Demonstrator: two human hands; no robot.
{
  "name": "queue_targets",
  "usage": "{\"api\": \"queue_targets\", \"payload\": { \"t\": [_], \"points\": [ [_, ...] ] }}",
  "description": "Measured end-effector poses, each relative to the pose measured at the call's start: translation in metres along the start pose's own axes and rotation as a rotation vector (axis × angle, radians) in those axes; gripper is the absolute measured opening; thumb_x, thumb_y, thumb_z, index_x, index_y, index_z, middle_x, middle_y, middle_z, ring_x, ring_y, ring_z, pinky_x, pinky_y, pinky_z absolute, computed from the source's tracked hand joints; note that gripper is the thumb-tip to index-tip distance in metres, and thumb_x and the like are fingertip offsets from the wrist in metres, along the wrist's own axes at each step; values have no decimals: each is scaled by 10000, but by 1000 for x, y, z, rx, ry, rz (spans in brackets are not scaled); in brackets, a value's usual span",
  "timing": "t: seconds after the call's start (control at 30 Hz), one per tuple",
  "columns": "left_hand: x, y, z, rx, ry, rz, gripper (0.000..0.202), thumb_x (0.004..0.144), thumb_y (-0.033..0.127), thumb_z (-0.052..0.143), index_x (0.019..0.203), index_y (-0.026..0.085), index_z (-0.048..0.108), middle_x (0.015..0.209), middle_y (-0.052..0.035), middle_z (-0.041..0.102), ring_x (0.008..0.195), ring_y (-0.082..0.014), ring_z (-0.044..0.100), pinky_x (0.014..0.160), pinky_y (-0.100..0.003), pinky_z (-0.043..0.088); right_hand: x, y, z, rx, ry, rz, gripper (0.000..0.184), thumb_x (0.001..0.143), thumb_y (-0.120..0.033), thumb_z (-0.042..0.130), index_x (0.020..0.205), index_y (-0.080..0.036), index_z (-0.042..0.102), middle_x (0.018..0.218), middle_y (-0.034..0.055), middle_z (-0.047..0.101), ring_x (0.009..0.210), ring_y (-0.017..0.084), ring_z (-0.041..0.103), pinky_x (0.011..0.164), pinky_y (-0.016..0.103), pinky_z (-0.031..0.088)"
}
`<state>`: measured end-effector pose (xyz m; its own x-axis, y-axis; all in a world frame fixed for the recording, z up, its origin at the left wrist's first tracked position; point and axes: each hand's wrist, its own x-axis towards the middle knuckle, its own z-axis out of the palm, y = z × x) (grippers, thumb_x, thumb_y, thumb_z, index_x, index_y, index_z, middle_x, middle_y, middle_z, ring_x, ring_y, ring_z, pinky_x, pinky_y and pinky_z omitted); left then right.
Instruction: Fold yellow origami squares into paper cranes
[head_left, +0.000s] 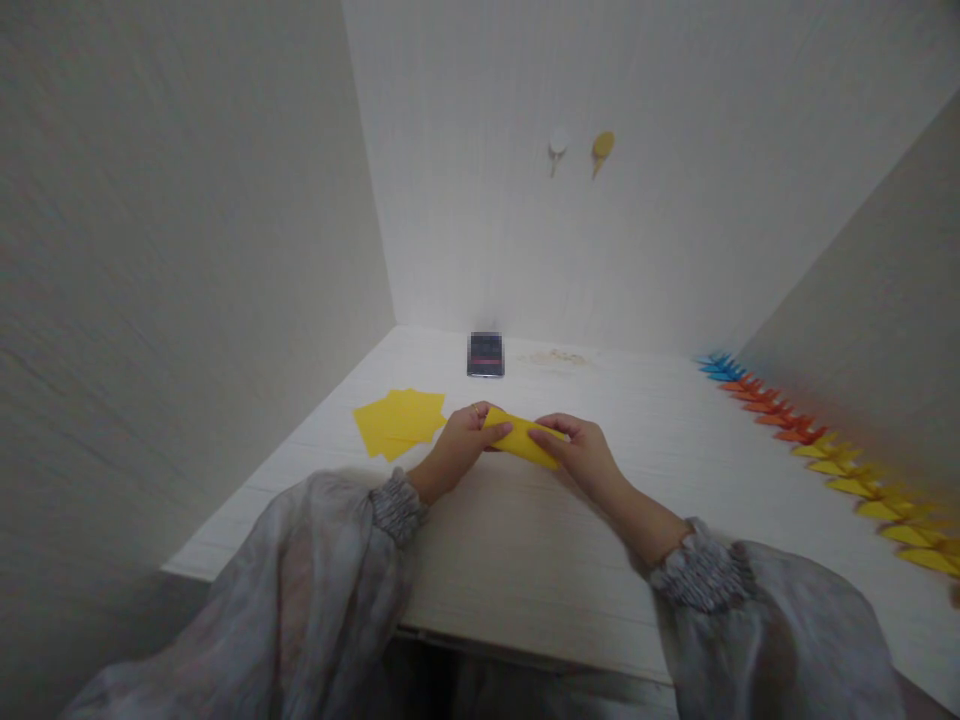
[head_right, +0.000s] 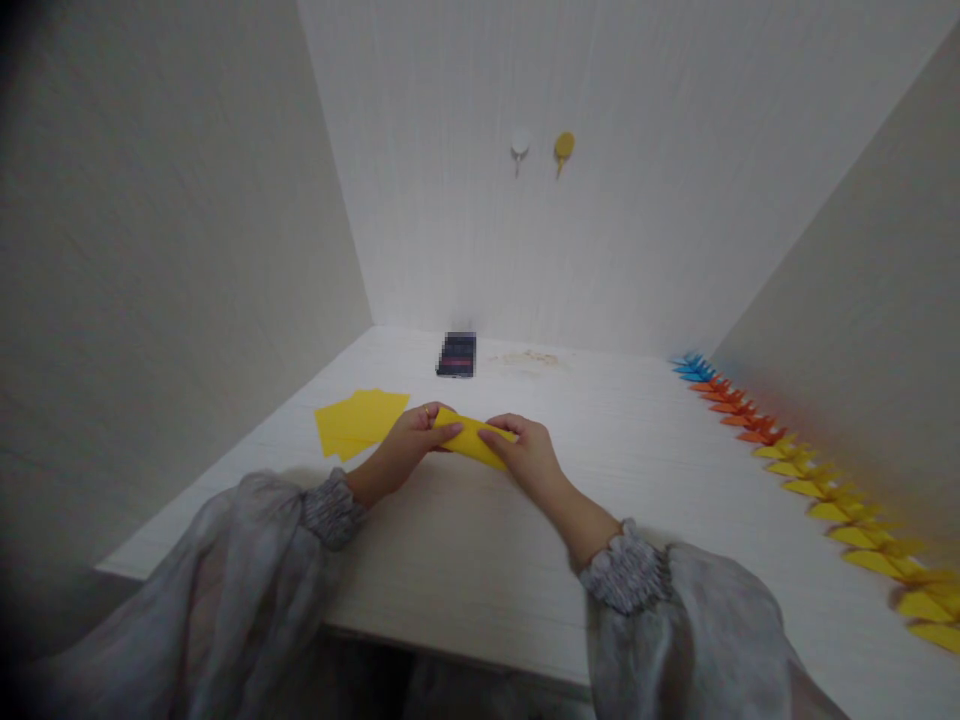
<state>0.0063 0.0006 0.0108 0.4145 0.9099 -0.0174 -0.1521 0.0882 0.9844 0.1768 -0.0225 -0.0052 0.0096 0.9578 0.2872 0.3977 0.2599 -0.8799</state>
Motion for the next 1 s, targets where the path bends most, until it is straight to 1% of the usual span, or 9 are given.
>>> {"api": "queue_targets", "payload": {
  "t": [0.13, 0.2, 0.3, 0.33, 0.4, 0.47, 0.57, 0.7, 1.0],
  "points": [
    [7, -8, -7, 100, 36, 83, 247, 644, 312, 638, 768, 142, 508, 699, 0, 602, 620, -106, 567, 638, -260, 460, 4, 7, -4, -75, 47, -53, 168, 712, -345, 586, 694, -181, 623, 668, 31, 630, 628, 164, 564, 608, 305, 453],
    [9, -9, -11, 253, 32, 131, 214, 668, 304, 610, 793, 147, 536, 774, -33, 629, 702, -139, 586, 691, -298, 463, 5, 3, -12, -223, 78, -203, 132, 728, -306, 580, 690, -189, 628, 680, 37, 625, 687, 173, 557, 664, 325, 444],
    [9, -4, -16, 698, 78, 369, 81, 691, 237, 579, 736, 170, 587, 931, -52, 630, 884, -167, 557, 842, -338, 407, 6, -5, -24, -403, 3, -548, 107, 775, -228, 535, 741, -199, 632, 752, 57, 629, 783, 183, 533, 746, 360, 418],
    [8, -2, -18, 824, 50, 458, 55, 703, 212, 559, 730, 176, 592, 939, -51, 627, 910, -168, 541, 860, -342, 393, 6, -7, -28, -445, -40, -643, 108, 782, -210, 526, 753, -202, 629, 778, 61, 629, 798, 183, 526, 751, 365, 413],
    [5, 4, -21, 999, -81, 606, 67, 720, 169, 523, 708, 177, 589, 913, -49, 623, 926, -163, 511, 846, -320, 394, 6, -7, -32, -512, -136, -764, 112, 789, -189, 511, 787, -206, 622, 841, 65, 622, 828, 182, 516, 756, 368, 407],
    [2, 8, -23, 1111, -222, 676, 104, 724, 129, 492, 700, 176, 581, 875, -43, 620, 899, -155, 501, 804, -291, 407, 5, -7, -33, -555, -226, -824, 123, 797, -183, 495, 801, -205, 616, 867, 68, 612, 827, 179, 513, 739, 363, 410],
    [-4, 10, -26, 1217, -389, 655, 135, 715, 97, 471, 696, 170, 582, 831, -38, 612, 841, -143, 508, 741, -250, 415, 2, -7, -30, -591, -369, -848, 145, 797, -175, 481, 773, -197, 623, 801, 63, 604, 769, 168, 518, 699, 343, 415],
    [-8, 9, -30, 1262, -445, 577, 163, 704, 91, 463, 750, 168, 599, 855, -33, 608, 806, -126, 537, 739, -229, 413, -2, -7, -26, -587, -490, -804, 148, 770, -149, 495, 748, -187, 637, 754, 53, 598, 738, 159, 529, 697, 324, 427],
    [-9, 10, -35, 1276, -498, 534, 164, 753, 231, 491, 832, 170, 621, 879, -37, 629, 796, -134, 567, 743, -228, 407, -2, -2, -28, -553, -468, -674, 179, 800, -218, 486, 804, -192, 662, 800, 66, 633, 742, 152, 567, 679, 290, 474]
  ]
}}
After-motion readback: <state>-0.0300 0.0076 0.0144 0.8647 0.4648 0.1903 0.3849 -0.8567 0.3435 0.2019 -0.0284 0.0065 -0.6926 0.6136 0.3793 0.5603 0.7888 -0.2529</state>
